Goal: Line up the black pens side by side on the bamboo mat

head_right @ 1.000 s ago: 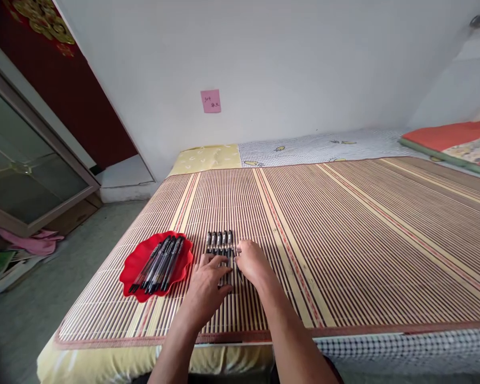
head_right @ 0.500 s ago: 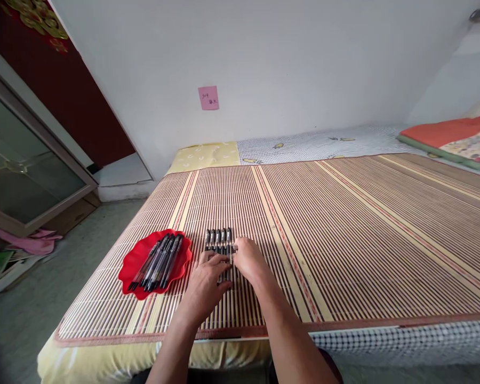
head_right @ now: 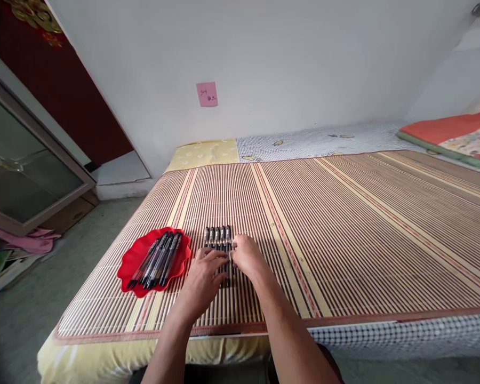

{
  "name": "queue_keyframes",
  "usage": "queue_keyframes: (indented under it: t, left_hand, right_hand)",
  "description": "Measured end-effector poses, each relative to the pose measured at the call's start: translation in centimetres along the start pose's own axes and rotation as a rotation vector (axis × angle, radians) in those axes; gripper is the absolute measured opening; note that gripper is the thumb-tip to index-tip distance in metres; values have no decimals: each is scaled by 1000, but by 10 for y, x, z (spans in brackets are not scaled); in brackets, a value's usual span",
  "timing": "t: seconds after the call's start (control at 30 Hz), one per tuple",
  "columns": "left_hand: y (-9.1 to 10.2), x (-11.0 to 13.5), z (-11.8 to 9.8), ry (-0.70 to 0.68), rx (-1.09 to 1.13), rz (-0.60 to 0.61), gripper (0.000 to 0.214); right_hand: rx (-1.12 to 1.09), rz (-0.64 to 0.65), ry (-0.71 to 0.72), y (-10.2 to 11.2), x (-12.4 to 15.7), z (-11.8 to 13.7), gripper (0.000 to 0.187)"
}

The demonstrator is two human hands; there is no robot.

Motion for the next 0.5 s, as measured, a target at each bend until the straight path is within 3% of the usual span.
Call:
queue_keyframes:
  t: [0.13,0.5]
  left_hand:
    - [5,0,5,-25,21,-38,26]
    - [2,1,4,-62,50,36,26]
  right_hand:
    - [-26,18,-17,-1,0,-1,9]
    - [74,-66,34,6,3,6,10]
Point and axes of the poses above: each hand's wrist, its own x-axis away from the middle knuckle, its own y-axis out of the back of the hand, z = x × y, the point moved 1 cm from there along -x, towards the middle knuckle, and after that the axes turned 8 degrees about y, right-handed, at the moved point
